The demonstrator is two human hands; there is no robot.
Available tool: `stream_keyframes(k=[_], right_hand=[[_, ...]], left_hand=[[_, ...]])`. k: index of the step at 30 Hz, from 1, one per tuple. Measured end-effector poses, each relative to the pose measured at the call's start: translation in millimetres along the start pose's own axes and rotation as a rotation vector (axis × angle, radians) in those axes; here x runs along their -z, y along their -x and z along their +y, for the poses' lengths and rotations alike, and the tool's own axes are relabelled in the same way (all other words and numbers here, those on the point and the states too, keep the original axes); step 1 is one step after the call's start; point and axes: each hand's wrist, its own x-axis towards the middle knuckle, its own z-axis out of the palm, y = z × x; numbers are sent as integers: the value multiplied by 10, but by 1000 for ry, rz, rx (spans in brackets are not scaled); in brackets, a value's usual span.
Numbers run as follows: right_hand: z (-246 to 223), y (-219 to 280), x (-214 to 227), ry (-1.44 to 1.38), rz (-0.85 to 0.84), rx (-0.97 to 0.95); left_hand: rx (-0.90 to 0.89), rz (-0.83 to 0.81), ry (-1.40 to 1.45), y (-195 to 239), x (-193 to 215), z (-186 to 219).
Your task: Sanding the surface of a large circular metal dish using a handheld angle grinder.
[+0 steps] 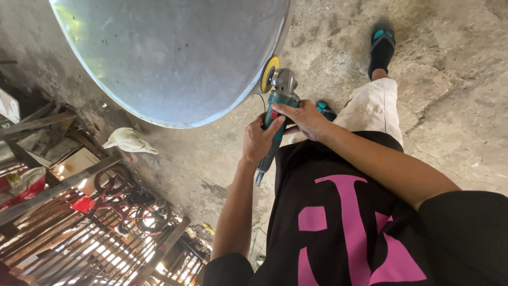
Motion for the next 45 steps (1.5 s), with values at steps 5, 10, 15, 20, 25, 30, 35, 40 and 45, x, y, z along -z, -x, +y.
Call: stream_keyframes(k=[5,10,15,20,25,30,35,40,45], right_hand=[[291,59,-174,-15,-53,-45],[637,30,-363,0,-133,-69],[732,19,-457,166,-199,-91],[633,20,-336,123,-150,-80],[309,47,-161,78,-78,-73],[22,30,11,42,-12,-61],[-60,105,-34,-4,-16,-27],[255,56,-106,64,-74,-116],[222,125,-123,165,-184,-147]], left_hand=[[-16,24,28,213,76,-256],[46,50,79,502,176,-574],[26,102,79,653,141,-841],[84,79,74,556,74,-620],[60,28,82,307,7,-305],[-6,19,88,72,-61,-4],[51,0,41,66,-23,58],[77,59,115,343,-17,-243],[82,118,154,502,-119,-357]])
